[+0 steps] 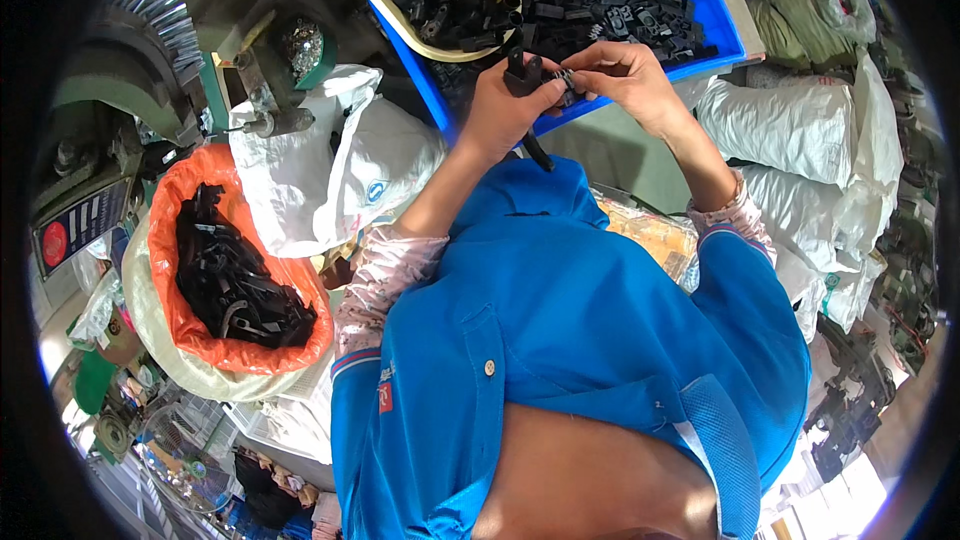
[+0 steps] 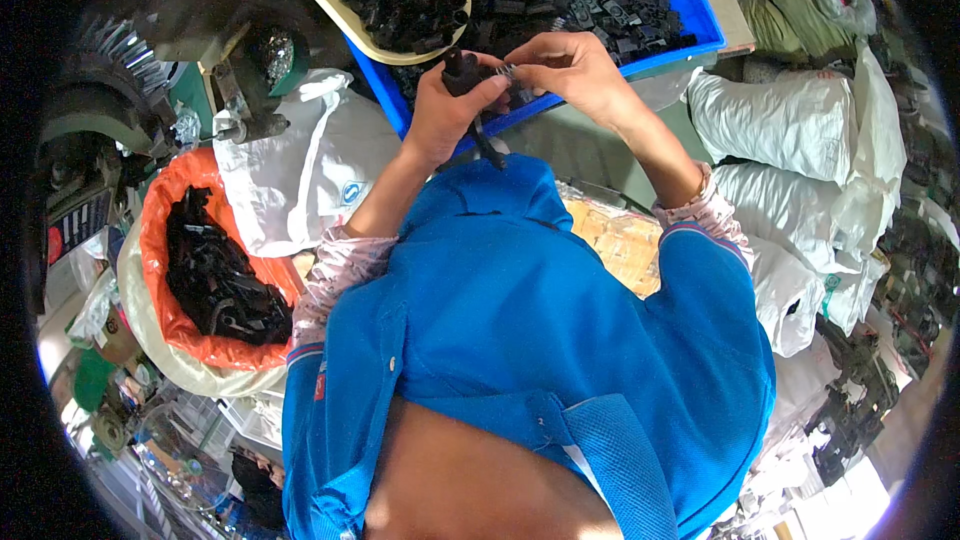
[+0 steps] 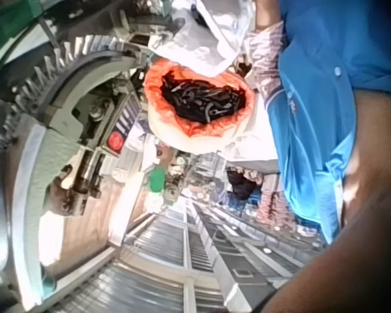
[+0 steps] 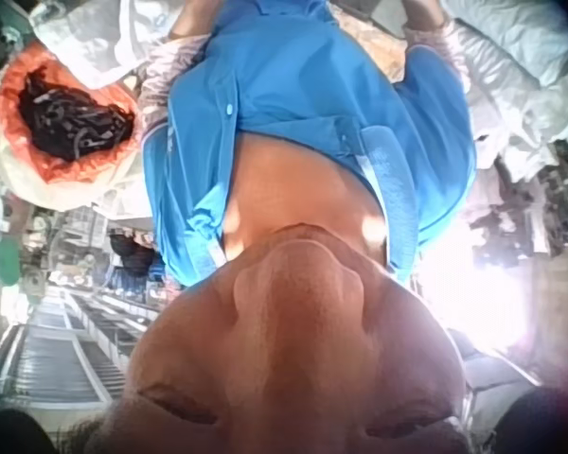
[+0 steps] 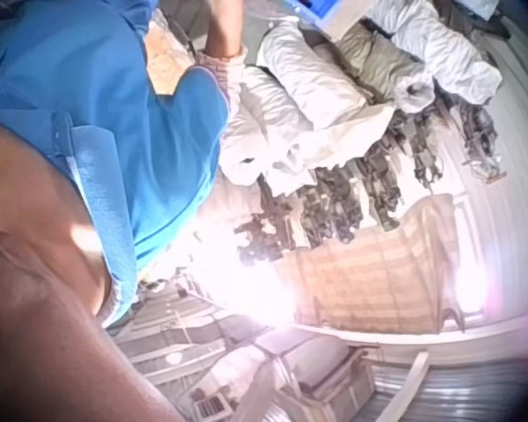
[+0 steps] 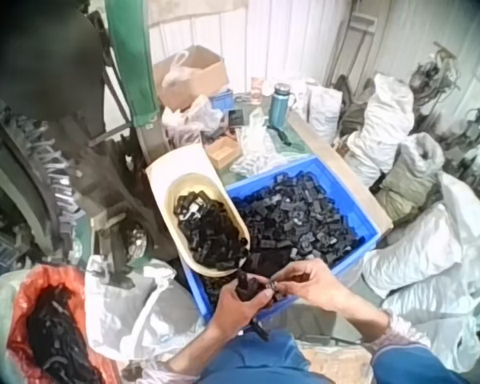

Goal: The person picks small black plastic parts from a blue bin and assembles them by hand. The assembled parts are then placed into a white bag. The person repeats this process continuously.

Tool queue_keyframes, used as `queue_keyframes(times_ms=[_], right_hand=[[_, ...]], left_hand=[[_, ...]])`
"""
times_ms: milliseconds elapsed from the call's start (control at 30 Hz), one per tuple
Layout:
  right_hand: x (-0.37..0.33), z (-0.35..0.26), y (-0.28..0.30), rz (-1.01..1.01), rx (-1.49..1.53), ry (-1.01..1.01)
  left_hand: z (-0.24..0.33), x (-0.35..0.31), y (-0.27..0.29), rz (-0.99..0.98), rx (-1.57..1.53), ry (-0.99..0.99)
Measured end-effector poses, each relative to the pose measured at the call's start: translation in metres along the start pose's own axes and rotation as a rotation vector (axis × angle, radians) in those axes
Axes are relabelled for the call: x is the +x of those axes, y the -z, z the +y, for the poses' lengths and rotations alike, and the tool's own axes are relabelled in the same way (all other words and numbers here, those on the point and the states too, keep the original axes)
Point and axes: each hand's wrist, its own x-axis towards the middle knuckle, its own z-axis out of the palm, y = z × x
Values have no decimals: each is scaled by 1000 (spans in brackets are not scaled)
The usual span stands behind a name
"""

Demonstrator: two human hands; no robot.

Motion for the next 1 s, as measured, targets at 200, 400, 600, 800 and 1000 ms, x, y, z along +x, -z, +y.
queue_keyframes(times_ms=[200,400,600,800,1000], right_hand=[[-3,13,-8,-2,0,72],[43,45,47,349,-633,278],[70,42,39,290,-754,331],[42,-4,-43,-198,-18,262],[44,-25,-82,-129,-373,491]], left_hand=[[-7,-2,4,126,-122,127],[-4,-5,12,227,-344,184],[7,-15,23,214,-323,150],[12,-32,32,183,-385,44],[17,-49,48,227,-357,-75]])
